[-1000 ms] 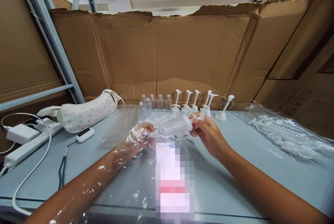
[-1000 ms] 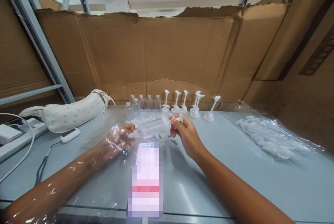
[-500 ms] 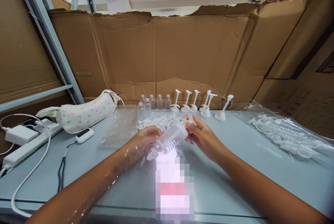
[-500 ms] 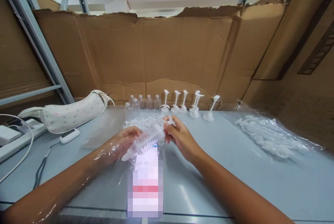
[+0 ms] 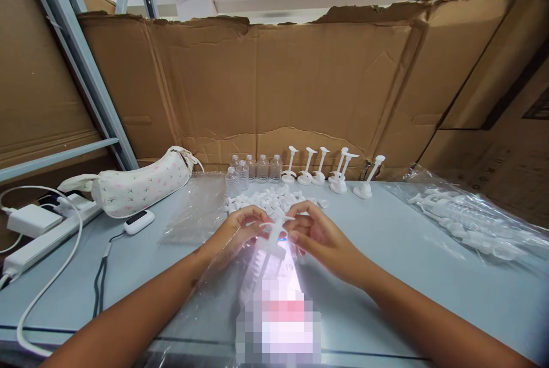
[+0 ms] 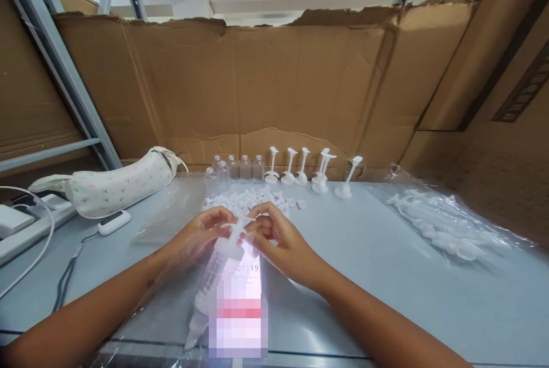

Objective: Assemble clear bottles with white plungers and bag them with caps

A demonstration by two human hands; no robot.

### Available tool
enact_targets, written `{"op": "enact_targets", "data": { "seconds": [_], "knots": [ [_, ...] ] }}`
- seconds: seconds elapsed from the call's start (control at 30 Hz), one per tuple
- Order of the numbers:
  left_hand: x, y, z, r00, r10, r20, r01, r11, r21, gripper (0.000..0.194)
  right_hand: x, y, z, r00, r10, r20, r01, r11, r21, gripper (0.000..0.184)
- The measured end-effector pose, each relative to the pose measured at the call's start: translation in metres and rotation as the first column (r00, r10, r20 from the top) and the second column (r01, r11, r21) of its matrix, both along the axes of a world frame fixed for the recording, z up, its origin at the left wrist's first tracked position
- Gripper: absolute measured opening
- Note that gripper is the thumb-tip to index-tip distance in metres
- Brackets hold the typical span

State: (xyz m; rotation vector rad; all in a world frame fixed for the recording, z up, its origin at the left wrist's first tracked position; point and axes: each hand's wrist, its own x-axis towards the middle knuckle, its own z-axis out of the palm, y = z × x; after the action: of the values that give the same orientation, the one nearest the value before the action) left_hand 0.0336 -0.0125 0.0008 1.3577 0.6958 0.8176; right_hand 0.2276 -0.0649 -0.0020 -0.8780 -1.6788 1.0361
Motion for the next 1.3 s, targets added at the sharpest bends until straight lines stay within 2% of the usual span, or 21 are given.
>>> {"op": "enact_targets", "data": {
  "seconds": [0.1, 0.17, 0.23, 0.33, 0.43, 0.5, 0.57, 0.6, 0.67, 0.77, 0.83, 0.93, 1.07, 1.13, 1.17, 1.3],
  "knots": [
    [-0.002, 0.001, -0.002, 1.000, -0.015, 0.004, 0.015, 1.000, 0.010, 0.030, -0.002, -0.006, 0.004, 0.965, -0.091, 0.246, 0.031, 0.970, 0.240, 0.012],
    [-0.003, 0.002, -0.004, 0.999, -0.040, 0.007, 0.040, 0.999, 0.017, 0.033, -0.002, -0.007, 0.006, 0.943, -0.095, 0.320, -0.022, 0.939, 0.343, 0.017],
    [-0.005, 0.004, -0.006, 0.999, -0.046, 0.017, 0.045, 0.998, 0.043, 0.033, -0.002, -0.007, 0.008, 0.938, -0.089, 0.335, -0.050, 0.921, 0.386, 0.019],
    [-0.006, 0.004, -0.004, 0.999, -0.015, 0.033, 0.012, 0.997, 0.076, 0.029, -0.001, -0.006, 0.007, 0.944, -0.136, 0.300, 0.002, 0.913, 0.407, 0.016],
    [-0.005, 0.000, 0.008, 0.994, 0.036, 0.101, -0.047, 0.993, 0.110, 0.028, 0.001, -0.006, 0.004, 0.965, -0.202, 0.167, 0.122, 0.910, 0.397, 0.015],
    [-0.004, -0.004, 0.021, 0.983, 0.057, 0.176, -0.086, 0.983, 0.160, 0.028, 0.003, -0.004, 0.001, 0.978, -0.198, 0.057, 0.170, 0.931, 0.324, 0.024],
    [-0.005, -0.007, 0.037, 0.968, 0.035, 0.248, -0.104, 0.957, 0.270, 0.026, 0.004, -0.003, -0.001, 0.994, -0.112, -0.017, 0.113, 0.972, 0.206, 0.036],
    [-0.005, -0.008, 0.045, 0.959, 0.007, 0.282, -0.112, 0.928, 0.355, 0.022, 0.005, -0.002, -0.001, 0.998, -0.039, -0.039, 0.045, 0.988, 0.145, 0.042],
    [-0.006, -0.012, 0.061, 0.938, -0.070, 0.341, -0.137, 0.825, 0.548, 0.011, 0.004, -0.004, -0.001, 0.991, 0.122, -0.050, -0.120, 0.992, 0.042, 0.052],
    [-0.004, -0.020, 0.083, 0.926, -0.087, 0.366, -0.240, 0.612, 0.754, 0.006, 0.001, -0.011, 0.003, 0.954, 0.300, -0.003, -0.300, 0.954, -0.026, 0.062],
    [0.000, -0.027, 0.096, 0.920, -0.020, 0.392, -0.338, 0.467, 0.817, 0.006, -0.001, -0.018, 0.006, 0.928, 0.371, 0.034, -0.370, 0.928, -0.034, 0.071],
    [0.007, -0.035, 0.111, 0.889, 0.070, 0.452, -0.452, 0.284, 0.845, 0.012, -0.004, -0.026, 0.011, 0.883, 0.470, 0.020, -0.468, 0.882, -0.047, 0.081],
    [0.013, -0.039, 0.123, 0.868, 0.186, 0.460, -0.480, 0.080, 0.874, 0.018, -0.005, -0.029, 0.015, 0.855, 0.513, -0.077, -0.519, 0.843, -0.142, 0.088],
    [0.013, -0.036, 0.125, 0.863, 0.228, 0.451, -0.470, 0.036, 0.882, 0.018, -0.002, -0.026, 0.015, 0.838, 0.525, -0.149, -0.545, 0.820, -0.176, 0.082],
    [0.012, -0.033, 0.125, 0.859, 0.240, 0.452, -0.473, 0.032, 0.880, 0.016, 0.000, -0.024, 0.015, 0.821, 0.537, -0.195, -0.568, 0.804, -0.175, 0.075],
    [0.004, -0.015, 0.121, 0.842, 0.273, 0.465, -0.500, 0.075, 0.863, 0.010, 0.008, -0.013, 0.010, 0.723, 0.556, -0.410, -0.653, 0.743, -0.145, 0.052]
  ]
}}
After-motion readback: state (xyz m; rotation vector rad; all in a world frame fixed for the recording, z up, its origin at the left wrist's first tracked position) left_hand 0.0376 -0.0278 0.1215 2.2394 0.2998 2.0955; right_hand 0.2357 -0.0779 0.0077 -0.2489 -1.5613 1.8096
